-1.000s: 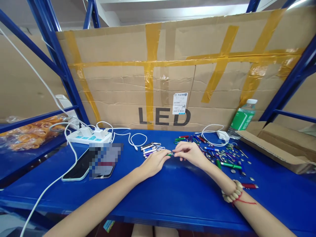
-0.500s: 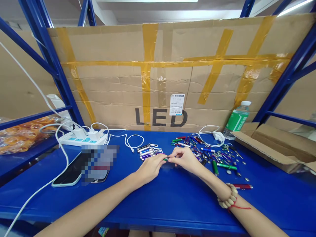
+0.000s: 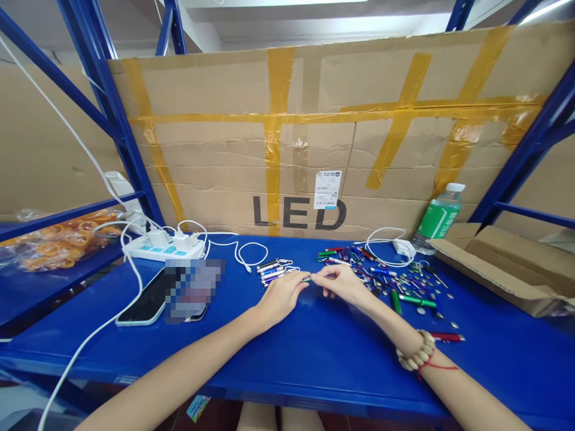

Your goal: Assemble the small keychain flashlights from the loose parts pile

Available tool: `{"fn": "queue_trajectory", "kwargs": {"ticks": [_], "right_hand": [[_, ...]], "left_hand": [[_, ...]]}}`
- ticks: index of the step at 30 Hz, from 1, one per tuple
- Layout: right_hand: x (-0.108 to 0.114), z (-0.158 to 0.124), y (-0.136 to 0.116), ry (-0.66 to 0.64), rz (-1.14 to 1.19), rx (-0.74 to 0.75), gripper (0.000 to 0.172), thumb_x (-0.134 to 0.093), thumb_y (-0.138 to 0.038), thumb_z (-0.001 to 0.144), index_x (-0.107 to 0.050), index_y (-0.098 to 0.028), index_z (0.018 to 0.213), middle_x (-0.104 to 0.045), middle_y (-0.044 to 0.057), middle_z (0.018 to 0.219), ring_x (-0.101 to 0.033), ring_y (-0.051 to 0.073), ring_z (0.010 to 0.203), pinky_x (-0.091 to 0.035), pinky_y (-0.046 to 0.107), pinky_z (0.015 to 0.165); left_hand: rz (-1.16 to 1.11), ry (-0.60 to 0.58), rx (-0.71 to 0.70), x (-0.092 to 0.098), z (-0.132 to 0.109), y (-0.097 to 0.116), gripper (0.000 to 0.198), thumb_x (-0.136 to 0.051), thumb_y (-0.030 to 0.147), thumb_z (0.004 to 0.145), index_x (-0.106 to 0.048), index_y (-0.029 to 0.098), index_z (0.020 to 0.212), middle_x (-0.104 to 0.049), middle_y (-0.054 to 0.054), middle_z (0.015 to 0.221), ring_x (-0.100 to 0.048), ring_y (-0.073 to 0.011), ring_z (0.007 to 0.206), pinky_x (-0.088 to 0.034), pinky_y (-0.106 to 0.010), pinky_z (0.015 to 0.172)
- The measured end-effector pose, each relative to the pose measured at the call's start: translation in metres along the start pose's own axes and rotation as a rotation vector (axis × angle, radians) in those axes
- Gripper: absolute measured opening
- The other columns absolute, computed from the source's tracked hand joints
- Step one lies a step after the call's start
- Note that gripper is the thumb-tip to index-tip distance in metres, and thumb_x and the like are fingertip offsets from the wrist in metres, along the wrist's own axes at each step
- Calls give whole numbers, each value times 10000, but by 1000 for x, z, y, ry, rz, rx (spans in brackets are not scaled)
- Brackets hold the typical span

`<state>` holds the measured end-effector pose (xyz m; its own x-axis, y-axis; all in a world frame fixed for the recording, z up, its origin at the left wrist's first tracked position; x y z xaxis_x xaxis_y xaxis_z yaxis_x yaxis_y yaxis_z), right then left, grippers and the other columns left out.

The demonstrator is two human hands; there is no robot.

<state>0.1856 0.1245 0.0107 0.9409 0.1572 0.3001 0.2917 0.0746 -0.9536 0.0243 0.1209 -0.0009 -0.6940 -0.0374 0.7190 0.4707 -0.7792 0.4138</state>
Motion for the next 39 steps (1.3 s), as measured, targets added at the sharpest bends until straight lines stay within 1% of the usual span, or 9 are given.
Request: {"fn": "queue_trajectory", "kwargs": {"ticks": [4, 8, 13, 18, 20, 23, 29, 33, 39], "right_hand": [[1, 1, -1, 0, 26, -47, 416, -730, -493, 507, -573, -117, 587, -500, -34, 449, -444, 35, 399, -334, 137, 372], [-2, 1, -2, 10, 37, -9, 422, -713, -505, 534, -554, -119, 600, -497, -37, 466, -447, 34, 398, -335, 137, 375], [1, 1, -5, 31, -30, 150, 406, -673, -502, 607, -602, -113, 701, -565, 0, 611, -492, 47, 420, -352, 154, 374], [9, 1, -6, 87, -126, 368, 412, -651, -460, 670, -654, -134, 922, -615, 59, 834, -517, 50, 449, -437, 196, 435], [10, 2, -5, 69, -143, 453, 373, -629, -457, 700, -678, -149, 905, -609, 70, 875, -525, 55, 478, -463, 207, 453], [11, 2, -5, 68, -186, 520, 322, -630, -450, 707, -704, -158, 823, -603, 63, 839, -525, 58, 484, -469, 207, 450], [15, 0, -9, 57, -212, 525, 293, -681, -446, 652, -709, -165, 728, -600, 45, 761, -528, 67, 492, -478, 211, 470], [13, 2, -5, 30, -214, 509, 307, -690, -463, 631, -696, -157, 654, -600, 41, 695, -518, 71, 486, -451, 206, 456], [11, 7, 7, 35, -217, 350, 349, -709, -485, 589, -679, -142, 647, -601, 33, 693, -505, 61, 445, -412, 200, 433]], "left_hand": [[6, -16, 0, 1, 2, 1, 305, -402, 175, 892, -491, 185, 1184, -598, -72, 1134, -561, -185, 1043, -453, -321, 895], [64, 15, -15, 2, 3, 2, 295, -390, 147, 888, -514, 198, 1151, -616, -65, 1083, -575, -185, 1006, -461, -329, 875], [104, 79, 79, 2, 5, 3, 284, -367, 158, 888, -506, 177, 1135, -609, -79, 1098, -578, -200, 999, -465, -348, 863], [47, 46, 138, 1, 5, 1, 285, -346, 194, 899, -486, 190, 1147, -597, -70, 1123, -568, -191, 1013, -456, -333, 862], [49, 28, 151, 1, 4, 0, 286, -341, 203, 900, -486, 189, 1146, -600, -75, 1110, -570, -196, 999, -458, -332, 840], [50, -24, 157, 1, 4, 0, 284, -327, 212, 901, -488, 189, 1134, -622, -71, 1021, -592, -188, 895, -462, -313, 771], [-14, -141, 114, 2, 3, 4, 250, -288, 215, 908, -502, 195, 1034, -590, -14, 806, -551, -147, 716, -414, -250, 665], [-25, -199, 97, 2, 0, 5, 233, -276, 219, 912, -482, 197, 1018, -552, 3, 742, -518, -140, 665, -381, -236, 621], [-30, -228, 126, 0, -3, 5, 205, -298, 197, 900, -449, 193, 1038, -576, -9, 765, -549, -150, 687, -393, -243, 624]]}}
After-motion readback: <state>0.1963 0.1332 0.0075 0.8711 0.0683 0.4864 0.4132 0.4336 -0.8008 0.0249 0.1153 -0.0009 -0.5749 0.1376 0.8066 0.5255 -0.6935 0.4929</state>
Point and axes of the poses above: each hand's wrist, its own z-axis towards the middle knuckle, its own x-axis out of the back of the hand, y = z × x, the point moved 2 cm from there along z, towards the middle knuckle
